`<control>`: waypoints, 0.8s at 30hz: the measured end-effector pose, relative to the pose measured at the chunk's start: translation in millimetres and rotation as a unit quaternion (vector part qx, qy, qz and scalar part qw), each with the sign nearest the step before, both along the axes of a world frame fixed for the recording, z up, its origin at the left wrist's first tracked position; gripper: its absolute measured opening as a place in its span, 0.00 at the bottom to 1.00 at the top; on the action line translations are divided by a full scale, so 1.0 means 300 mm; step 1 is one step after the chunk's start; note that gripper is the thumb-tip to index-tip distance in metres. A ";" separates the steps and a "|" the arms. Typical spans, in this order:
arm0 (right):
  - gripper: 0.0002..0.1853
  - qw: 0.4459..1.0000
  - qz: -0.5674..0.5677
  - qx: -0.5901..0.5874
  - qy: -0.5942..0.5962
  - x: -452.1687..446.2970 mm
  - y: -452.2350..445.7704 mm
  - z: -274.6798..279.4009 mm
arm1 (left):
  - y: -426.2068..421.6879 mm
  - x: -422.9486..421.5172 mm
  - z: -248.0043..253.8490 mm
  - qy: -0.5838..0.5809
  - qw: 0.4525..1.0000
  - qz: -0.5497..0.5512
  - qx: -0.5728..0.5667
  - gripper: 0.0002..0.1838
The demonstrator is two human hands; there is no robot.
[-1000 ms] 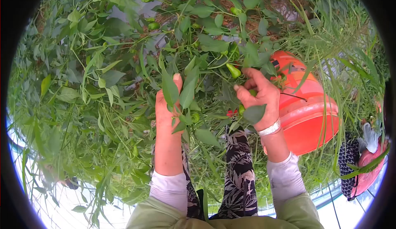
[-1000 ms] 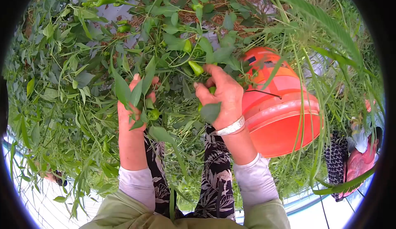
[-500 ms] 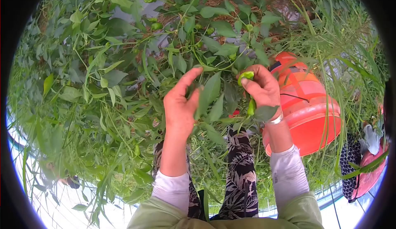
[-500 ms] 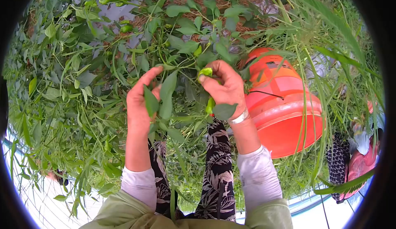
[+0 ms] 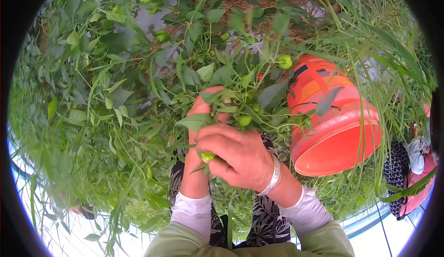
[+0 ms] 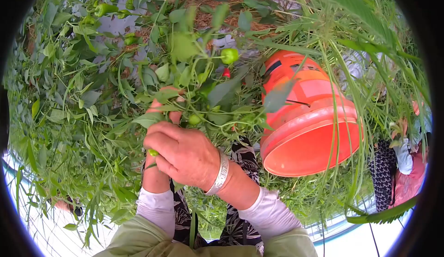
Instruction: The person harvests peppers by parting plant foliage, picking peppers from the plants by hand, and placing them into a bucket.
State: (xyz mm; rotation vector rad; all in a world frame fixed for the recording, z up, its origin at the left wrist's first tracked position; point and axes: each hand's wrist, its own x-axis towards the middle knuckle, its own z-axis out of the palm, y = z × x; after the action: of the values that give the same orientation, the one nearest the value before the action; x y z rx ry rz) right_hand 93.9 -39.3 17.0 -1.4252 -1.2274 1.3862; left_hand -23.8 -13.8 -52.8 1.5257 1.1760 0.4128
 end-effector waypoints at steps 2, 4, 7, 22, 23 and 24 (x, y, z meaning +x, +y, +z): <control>0.11 0.995 0.012 -0.049 0.090 0.009 -0.010 0.018 | -0.010 -0.009 0.028 -0.073 0.927 0.199 -0.309 0.15; 0.11 0.987 0.002 -0.055 0.154 0.001 -0.018 0.058 | -0.017 -0.020 -0.018 -0.169 0.894 0.242 -0.337 0.17; 0.09 0.948 0.049 -0.093 0.299 -0.009 -0.046 0.137 | -0.055 -0.049 -0.077 -0.302 0.827 0.352 -0.319 0.19; 0.14 0.942 -0.212 -0.232 -0.119 0.370 -0.208 0.209 | 0.027 -0.100 -0.137 -0.445 0.741 0.299 -0.404 0.20; 0.14 0.955 -0.205 -0.202 -0.077 0.337 -0.125 0.159 | 0.007 -0.102 -0.121 -0.446 0.735 0.305 -0.410 0.20; 0.14 0.966 -0.175 -0.158 -0.110 0.293 -0.037 0.106 | 0.000 -0.111 -0.111 -0.447 0.729 0.309 -0.416 0.20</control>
State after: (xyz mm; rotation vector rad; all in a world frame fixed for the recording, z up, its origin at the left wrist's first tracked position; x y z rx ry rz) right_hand 181.8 -50.5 48.9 -1.9552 -0.8496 1.2369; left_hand -57.1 -13.8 -86.0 0.0180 0.8192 0.8041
